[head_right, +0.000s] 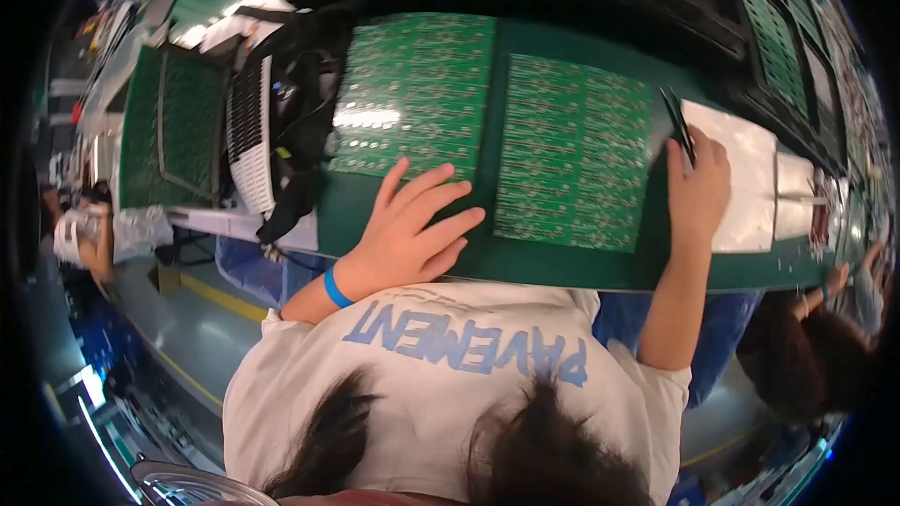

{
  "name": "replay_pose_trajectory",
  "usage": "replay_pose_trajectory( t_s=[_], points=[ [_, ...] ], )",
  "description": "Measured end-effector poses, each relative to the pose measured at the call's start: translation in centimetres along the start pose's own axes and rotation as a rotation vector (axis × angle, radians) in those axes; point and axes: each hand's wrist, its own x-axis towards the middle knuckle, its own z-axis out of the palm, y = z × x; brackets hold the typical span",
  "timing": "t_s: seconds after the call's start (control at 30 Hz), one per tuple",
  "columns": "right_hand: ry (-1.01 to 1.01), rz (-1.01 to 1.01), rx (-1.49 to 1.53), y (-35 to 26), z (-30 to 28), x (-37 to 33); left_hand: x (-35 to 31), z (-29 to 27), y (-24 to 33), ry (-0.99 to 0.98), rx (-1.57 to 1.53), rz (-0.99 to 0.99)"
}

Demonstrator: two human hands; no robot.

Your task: The person applies small components from a component sheet onto a printed circuit board using tweezers.

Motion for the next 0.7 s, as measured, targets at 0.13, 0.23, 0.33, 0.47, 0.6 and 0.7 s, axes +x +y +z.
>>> replay_pose_trajectory(
  t_s=[0.13,0.23,0.33,0.47,0.6,0.7],
  points=[
    [0.012,-0.091,-0.172,9.7,-4.9,6.7,4.2,3.8,3.1,0.561,0.140,-0.235],
    [0.028,-0.046,-0.162,14.3,-6.8,9.8,4.0,4.3,1.1,0.778,0.297,-0.666],
    [0.170,-0.266,-0.144,14.6,-7.2,9.8,2.1,4.7,-1.9,0.625,0.094,-1.198],
    [-0.206,-0.368,0.081,6.0,-6.7,8.3,2.7,4.3,-2.9,0.597,-0.119,-1.337],
    [-0.421,-0.707,0.141,-1.5,-4.6,6.7,1.5,3.1,-3.3,0.630,-0.241,-1.326],
    [-0.445,-0.809,0.014,-4.9,-2.8,5.7,0.2,2.1,-4.5,0.588,-0.420,-1.305]
  ],
)
